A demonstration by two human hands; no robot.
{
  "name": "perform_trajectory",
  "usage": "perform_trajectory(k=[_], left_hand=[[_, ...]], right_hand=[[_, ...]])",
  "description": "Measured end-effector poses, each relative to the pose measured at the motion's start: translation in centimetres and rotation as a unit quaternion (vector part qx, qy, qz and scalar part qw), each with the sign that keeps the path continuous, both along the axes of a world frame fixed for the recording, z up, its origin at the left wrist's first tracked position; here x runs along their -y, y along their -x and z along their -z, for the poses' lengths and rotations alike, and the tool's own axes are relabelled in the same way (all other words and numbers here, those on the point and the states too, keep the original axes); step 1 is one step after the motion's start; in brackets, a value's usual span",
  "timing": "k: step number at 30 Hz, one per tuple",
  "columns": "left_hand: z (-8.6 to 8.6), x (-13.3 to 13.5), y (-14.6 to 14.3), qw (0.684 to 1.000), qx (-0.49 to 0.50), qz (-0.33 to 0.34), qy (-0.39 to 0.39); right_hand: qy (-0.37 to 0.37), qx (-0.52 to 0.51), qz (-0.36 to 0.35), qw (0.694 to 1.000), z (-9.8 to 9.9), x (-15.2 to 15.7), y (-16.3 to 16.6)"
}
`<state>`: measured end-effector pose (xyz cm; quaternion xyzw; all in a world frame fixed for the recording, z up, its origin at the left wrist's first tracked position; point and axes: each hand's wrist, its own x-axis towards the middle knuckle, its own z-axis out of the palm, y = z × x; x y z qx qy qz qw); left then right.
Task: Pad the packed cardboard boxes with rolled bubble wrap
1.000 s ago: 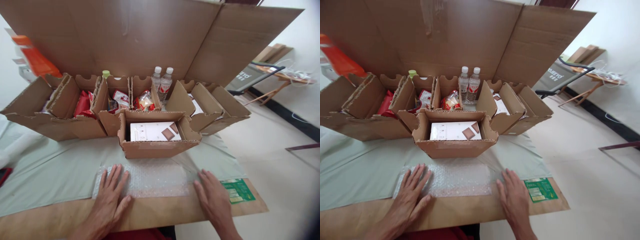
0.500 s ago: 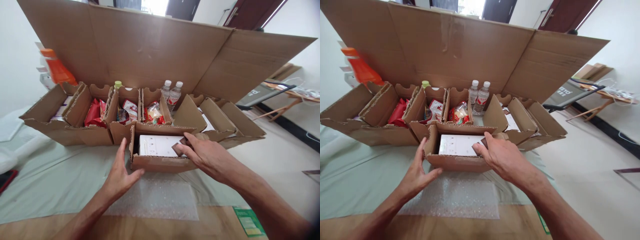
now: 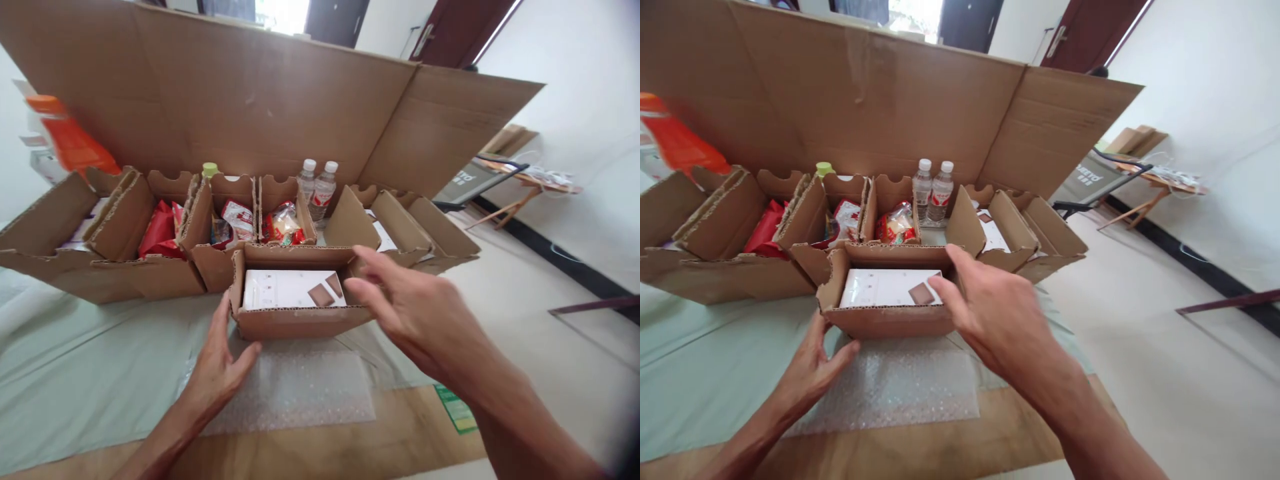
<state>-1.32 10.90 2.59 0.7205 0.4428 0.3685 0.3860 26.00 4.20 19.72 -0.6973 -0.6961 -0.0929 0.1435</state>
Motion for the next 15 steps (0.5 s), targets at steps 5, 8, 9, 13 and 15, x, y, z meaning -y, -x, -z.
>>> perform_trajectory(k=[5, 8, 9, 13, 15], left_hand=[[0.5, 4.0, 3.1, 0.988, -0.116, -0.023, -0.094], [1.5, 7.0, 1.5, 0.973, -0.145, 0.079, -0.161], [2.2, 7.6, 0.9, 0.965, -0.157, 0.11, -0.178], [5.4, 7.4, 2.0, 0.914, -0.259, 0.17, -0.261], [6.5, 6.2, 4.8, 0.889, -0.32, 0.157, -0.289]], right_hand=[[-0.115, -0.086, -0.034, 0.989, 4.0, 7.8, 2.1], [0.02, -0.145, -0.124, 0.981, 11.4, 7.9, 7.3], [0.07, -0.148, -0.152, 0.975, 14.0, 7.4, 9.2], [0.101, -0.149, -0.15, 0.972, 21.3, 6.5, 11.4], [0.059, -0.116, -0.093, 0.987, 23.0, 8.5, 8.5]])
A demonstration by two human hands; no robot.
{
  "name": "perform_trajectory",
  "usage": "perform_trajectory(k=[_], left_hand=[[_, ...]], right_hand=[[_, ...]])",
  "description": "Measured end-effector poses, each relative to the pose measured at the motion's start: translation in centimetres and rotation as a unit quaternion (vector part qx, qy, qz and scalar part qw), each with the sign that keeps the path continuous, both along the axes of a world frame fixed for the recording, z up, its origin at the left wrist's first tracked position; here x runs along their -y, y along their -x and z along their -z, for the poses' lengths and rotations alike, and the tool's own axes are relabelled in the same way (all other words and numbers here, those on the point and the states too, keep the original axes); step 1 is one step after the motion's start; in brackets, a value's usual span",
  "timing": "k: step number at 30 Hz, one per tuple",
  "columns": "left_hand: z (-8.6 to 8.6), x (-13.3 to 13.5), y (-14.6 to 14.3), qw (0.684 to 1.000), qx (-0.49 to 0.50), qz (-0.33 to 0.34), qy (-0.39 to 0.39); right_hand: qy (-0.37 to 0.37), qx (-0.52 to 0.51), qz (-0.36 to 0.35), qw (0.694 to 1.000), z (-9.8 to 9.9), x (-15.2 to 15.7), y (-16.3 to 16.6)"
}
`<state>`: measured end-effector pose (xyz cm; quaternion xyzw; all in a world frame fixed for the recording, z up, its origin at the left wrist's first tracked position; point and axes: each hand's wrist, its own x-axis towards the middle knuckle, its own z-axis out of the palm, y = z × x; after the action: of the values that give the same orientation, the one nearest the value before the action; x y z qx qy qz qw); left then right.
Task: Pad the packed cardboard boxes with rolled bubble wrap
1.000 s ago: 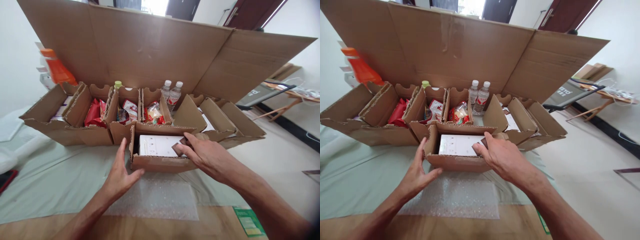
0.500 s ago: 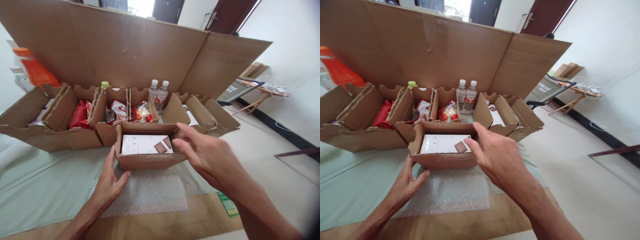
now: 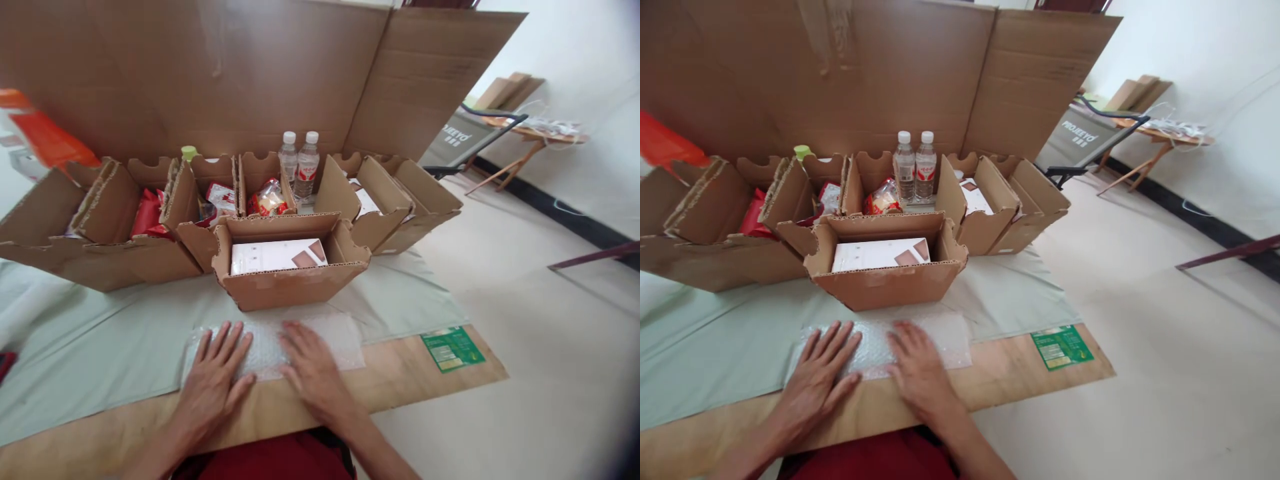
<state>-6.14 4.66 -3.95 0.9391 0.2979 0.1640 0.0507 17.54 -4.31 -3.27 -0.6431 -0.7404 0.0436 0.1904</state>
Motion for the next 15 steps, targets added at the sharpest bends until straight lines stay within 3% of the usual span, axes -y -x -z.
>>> perform_trajectory(k=[3, 6, 10, 15], left_hand=[[0.4, -1.1, 5.0, 0.996, -0.025, -0.082, -0.029], [-0.2, -1.1, 8.0, 0.981, 0.011, -0.188, -0.037], [-1.0, -0.9, 7.6, 0.96, 0.01, -0.276, -0.054], [-0.6, -0.6, 4.7, 0.965, 0.019, -0.262, -0.015]], right_hand=[[-0.062, 0.075, 0.127, 0.987, 0.6, 5.1, -7.1], [-0.112, 0.095, 0.219, 0.965, -0.3, 8.1, -12.6], [-0.094, 0.068, 0.196, 0.974, -1.9, 5.6, -13.2], [-0.013, 0.055, 0.176, 0.983, -1.4, 0.2, -11.3]])
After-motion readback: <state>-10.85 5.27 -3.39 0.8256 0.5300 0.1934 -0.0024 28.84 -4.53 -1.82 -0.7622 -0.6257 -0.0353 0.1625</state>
